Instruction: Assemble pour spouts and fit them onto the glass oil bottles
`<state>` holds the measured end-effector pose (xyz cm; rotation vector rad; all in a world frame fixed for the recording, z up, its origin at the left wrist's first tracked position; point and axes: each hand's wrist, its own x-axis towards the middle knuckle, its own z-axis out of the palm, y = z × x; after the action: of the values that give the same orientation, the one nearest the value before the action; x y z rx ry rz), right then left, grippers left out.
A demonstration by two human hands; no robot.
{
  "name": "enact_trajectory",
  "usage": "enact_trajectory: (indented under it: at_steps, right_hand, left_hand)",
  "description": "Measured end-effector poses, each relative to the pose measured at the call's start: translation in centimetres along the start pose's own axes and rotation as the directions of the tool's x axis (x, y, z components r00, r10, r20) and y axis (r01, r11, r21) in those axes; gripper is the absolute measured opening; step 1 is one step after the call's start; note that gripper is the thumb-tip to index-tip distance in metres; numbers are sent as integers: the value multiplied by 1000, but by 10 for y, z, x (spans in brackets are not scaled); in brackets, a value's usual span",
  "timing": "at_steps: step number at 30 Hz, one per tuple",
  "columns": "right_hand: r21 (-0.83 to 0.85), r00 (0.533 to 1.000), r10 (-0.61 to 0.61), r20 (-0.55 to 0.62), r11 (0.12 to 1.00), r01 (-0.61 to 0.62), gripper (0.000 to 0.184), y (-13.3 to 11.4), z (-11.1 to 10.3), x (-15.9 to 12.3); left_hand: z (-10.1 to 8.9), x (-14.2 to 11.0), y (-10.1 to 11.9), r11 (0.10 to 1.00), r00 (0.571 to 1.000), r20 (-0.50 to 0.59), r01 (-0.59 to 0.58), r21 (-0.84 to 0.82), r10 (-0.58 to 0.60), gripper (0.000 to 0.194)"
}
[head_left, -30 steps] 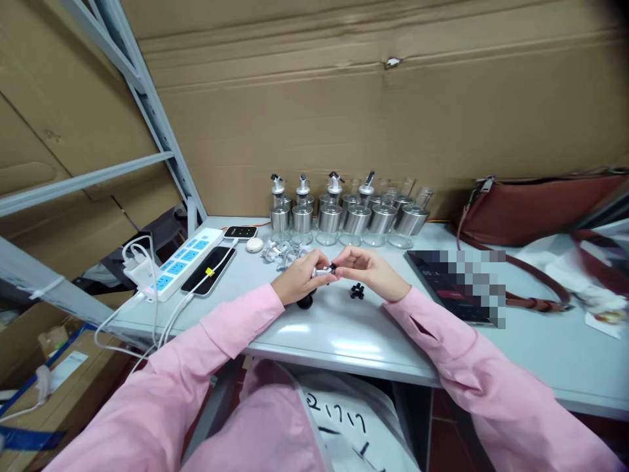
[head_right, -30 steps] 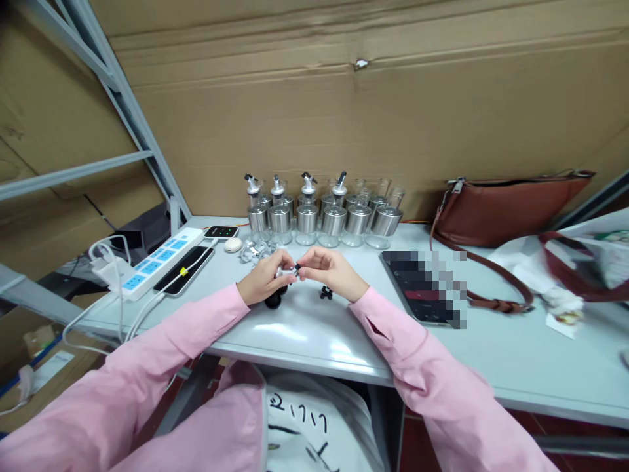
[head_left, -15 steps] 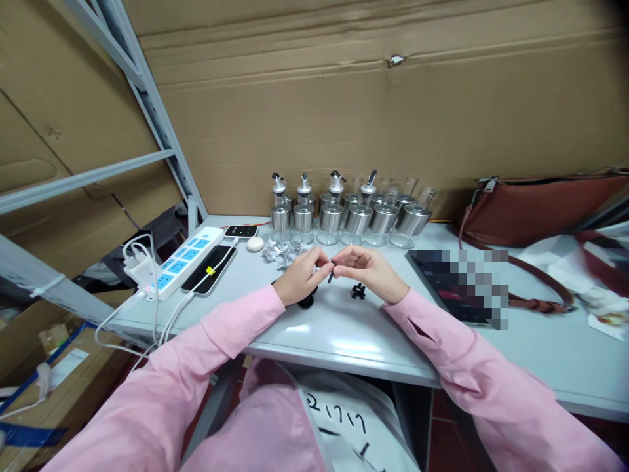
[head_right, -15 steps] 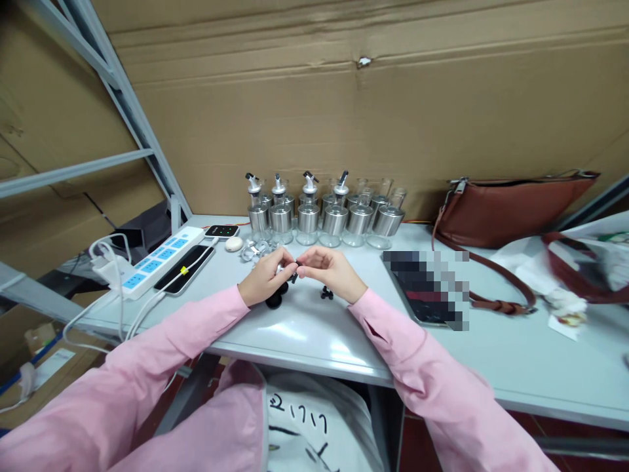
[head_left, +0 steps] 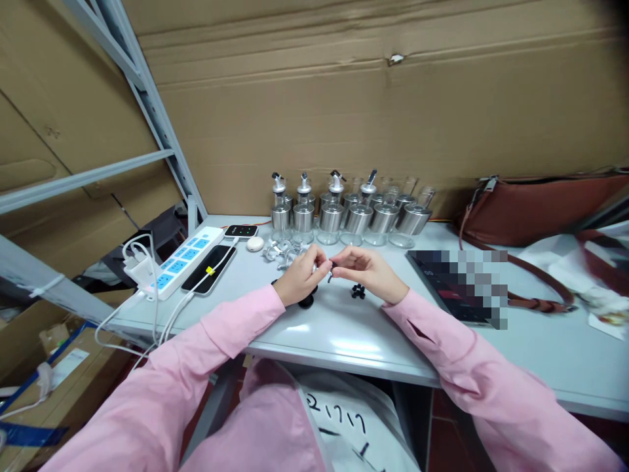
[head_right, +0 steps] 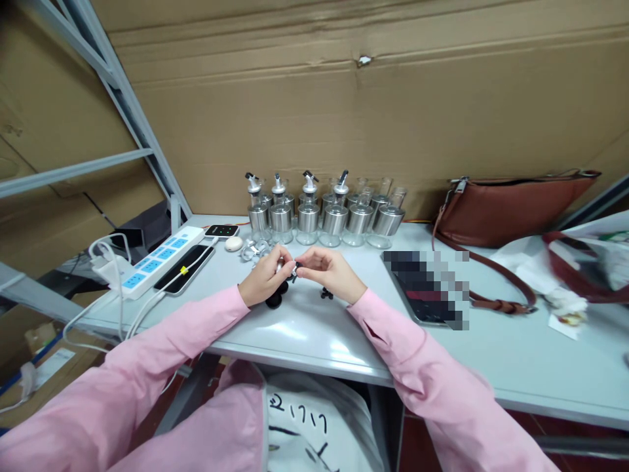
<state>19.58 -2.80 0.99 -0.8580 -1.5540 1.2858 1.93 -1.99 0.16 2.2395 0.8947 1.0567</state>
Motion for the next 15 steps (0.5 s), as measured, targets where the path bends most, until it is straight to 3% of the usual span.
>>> enact_trajectory:
  at_steps: [5, 12, 15]
  right_hand:
    - [-31, 1000, -12, 20, 999, 12, 29, -3, 1, 0]
    - [34, 1000, -18, -1, 999, 18, 28, -2, 0, -1]
    - [51, 1000, -17, 3, 999, 17, 27, -1, 0, -2]
  left_hand:
    - [-2, 0, 1, 999, 999, 19, -33, -28, 33, 27]
    - [-4, 1, 4, 994, 997, 82, 13, -108, -4, 51]
    - [-4, 2, 3, 992, 995, 102, 27, -121, -14, 53]
